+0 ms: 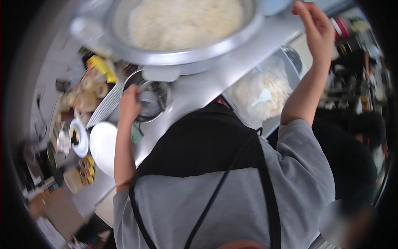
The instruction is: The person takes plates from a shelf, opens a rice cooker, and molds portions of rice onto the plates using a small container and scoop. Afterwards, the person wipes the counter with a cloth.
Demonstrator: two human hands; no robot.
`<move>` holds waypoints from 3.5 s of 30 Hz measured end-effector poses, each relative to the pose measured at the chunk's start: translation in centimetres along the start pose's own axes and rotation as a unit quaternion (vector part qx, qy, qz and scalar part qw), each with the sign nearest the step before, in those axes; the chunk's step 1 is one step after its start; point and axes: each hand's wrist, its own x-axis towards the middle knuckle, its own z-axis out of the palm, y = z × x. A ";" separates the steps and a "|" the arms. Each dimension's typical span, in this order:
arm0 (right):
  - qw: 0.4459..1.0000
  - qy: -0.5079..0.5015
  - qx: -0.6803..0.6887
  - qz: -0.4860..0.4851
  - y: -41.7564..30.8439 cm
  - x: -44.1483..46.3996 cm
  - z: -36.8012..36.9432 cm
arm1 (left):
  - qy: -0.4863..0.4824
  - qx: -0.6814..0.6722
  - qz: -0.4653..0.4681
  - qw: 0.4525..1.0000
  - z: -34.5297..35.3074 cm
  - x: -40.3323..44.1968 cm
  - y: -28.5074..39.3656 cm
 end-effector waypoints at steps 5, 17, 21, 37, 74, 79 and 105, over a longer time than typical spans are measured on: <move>0.985 -0.032 -0.031 0.168 12.2 -7.0 -4.4 | 0.080 0.058 0.108 0.989 -2.1 -0.6 0.7; 0.759 -0.336 -0.193 0.524 26.3 -36.9 13.5 | 0.143 0.125 0.056 0.980 -3.2 -0.5 2.3; 0.752 -0.223 -0.240 0.572 23.9 -36.5 12.9 | 0.234 0.105 0.059 0.965 -4.1 -1.0 3.1; 0.910 0.072 0.105 0.395 19.5 -16.7 12.0 | 0.208 -0.155 -0.068 0.963 -3.4 -2.1 -0.5; 0.901 -0.145 -0.292 -0.288 1.0 7.2 15.3 | 0.273 -0.430 -0.178 0.842 -2.2 -3.3 -3.6; 0.749 -0.300 -0.429 -0.406 0.8 6.4 21.0 | 0.184 -0.723 -0.216 0.630 -3.4 -4.4 -3.1; 0.838 -0.503 -0.065 -0.203 2.5 4.0 22.3 | 0.068 -0.813 0.049 0.576 -13.5 2.7 4.4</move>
